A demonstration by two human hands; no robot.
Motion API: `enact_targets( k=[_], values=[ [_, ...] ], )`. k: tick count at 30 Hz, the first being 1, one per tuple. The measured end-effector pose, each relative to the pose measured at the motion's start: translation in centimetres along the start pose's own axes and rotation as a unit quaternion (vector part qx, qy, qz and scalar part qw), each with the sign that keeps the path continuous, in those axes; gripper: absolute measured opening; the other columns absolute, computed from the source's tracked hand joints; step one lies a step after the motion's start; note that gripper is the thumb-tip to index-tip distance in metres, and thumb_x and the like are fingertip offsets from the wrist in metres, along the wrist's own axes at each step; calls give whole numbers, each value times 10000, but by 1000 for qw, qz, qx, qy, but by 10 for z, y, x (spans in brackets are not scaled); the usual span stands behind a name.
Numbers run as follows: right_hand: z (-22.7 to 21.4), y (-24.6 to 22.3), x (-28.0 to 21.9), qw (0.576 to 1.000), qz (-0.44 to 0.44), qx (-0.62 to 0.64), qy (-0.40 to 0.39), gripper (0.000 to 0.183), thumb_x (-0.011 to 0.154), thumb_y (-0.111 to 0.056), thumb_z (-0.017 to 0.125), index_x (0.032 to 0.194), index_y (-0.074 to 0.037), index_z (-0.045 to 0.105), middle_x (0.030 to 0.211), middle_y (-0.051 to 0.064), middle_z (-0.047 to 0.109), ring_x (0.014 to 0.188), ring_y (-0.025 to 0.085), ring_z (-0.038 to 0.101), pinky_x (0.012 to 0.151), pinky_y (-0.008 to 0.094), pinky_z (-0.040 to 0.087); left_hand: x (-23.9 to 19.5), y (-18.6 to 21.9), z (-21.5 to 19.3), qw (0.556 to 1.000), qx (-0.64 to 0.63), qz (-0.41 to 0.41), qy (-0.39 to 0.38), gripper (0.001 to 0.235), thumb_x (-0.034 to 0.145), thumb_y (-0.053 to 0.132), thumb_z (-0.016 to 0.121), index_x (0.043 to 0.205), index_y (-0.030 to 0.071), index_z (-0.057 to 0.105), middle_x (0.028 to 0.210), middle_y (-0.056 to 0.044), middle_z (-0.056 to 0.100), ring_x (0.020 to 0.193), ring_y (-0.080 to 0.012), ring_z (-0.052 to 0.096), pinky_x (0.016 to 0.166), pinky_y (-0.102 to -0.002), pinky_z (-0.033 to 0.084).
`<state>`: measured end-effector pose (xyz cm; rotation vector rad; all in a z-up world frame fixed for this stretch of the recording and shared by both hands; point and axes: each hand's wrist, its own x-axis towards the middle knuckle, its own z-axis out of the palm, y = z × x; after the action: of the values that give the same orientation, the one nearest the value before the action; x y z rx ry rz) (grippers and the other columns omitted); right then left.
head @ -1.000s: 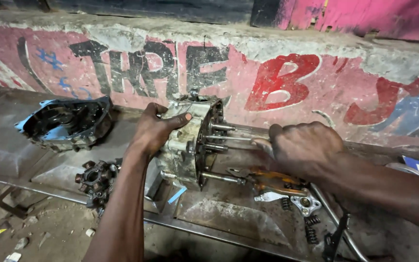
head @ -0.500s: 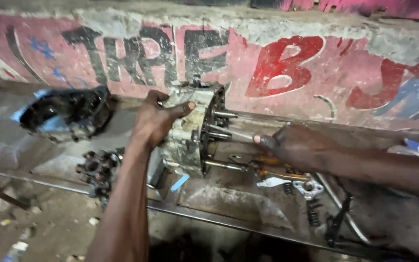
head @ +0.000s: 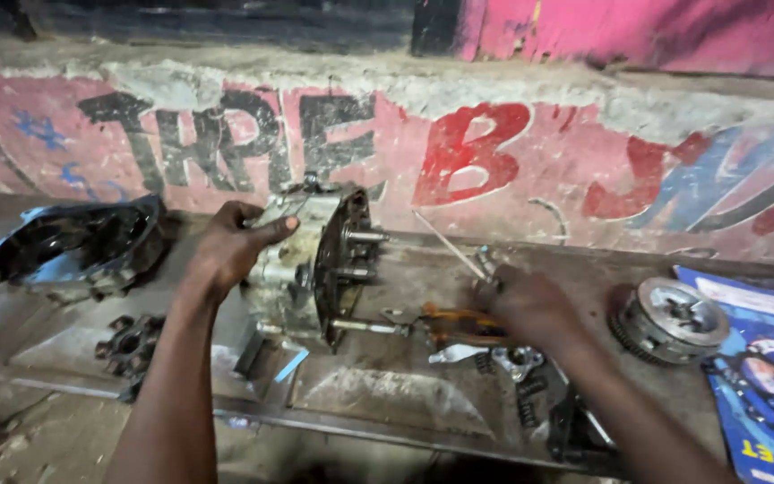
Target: Disassembling a motorcycle engine casing using a screwdriver and manual force to separate internal components.
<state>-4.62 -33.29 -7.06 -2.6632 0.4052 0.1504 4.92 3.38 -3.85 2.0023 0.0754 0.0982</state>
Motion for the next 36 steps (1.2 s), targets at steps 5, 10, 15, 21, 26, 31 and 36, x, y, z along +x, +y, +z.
enact_targets(
  k=[5,10,15,21,26,31,36],
  values=[
    [30,35,37,993,45,-111,17,449,902,-483,547,1147,-144,713,1062,184,760,1071,393,737,908,501,590,-12,10,6,1000,15,-16,-2,862,759,578,858,1354,18,583,951,-198,702,821,-276,633,636,-438,508],
    [37,41,45,990,61,-126,-9,481,901,-427,518,1218,-152,752,1205,146,748,1176,340,699,1012,441,559,5,4,2,998,57,-21,23,812,797,561,811,1376,38,587,1044,-222,711,844,-334,693,513,-444,581],
    [35,50,51,991,26,-132,14,429,818,-396,627,1100,-134,817,1048,160,781,1011,389,758,896,518,596,-51,31,13,989,120,-65,48,1049,727,841,688,1505,172,470,1420,-138,607,1318,-316,571,1087,-505,478],
    [3,19,13,994,0,-110,-1,445,913,-328,530,1219,-74,731,1196,203,728,1158,401,697,978,507,558,-96,24,45,986,90,-43,137,1110,716,682,800,1530,42,403,1416,-339,526,1368,-500,468,1164,-574,373],
    [-5,3,-1,996,-18,-90,-16,459,897,-316,558,1227,-35,711,1230,225,702,1197,422,666,1014,533,535,-106,17,58,980,59,20,191,1211,607,557,940,1504,-4,350,1378,-372,510,1311,-551,491,1084,-620,413],
    [-10,-1,-6,999,-10,-40,3,445,882,-257,568,1261,-65,701,1227,219,701,1230,425,646,1024,524,533,-103,15,50,986,41,-19,160,1161,568,525,926,1486,68,381,1410,-299,511,1353,-479,484,1149,-560,397],
    [-42,23,-16,998,24,-14,53,443,869,-288,569,1249,-120,724,1185,204,738,1225,425,655,1021,534,520,-86,-2,31,991,49,-18,121,1186,516,520,924,1510,125,411,1410,-233,551,1350,-439,505,1152,-540,407]
  ],
)
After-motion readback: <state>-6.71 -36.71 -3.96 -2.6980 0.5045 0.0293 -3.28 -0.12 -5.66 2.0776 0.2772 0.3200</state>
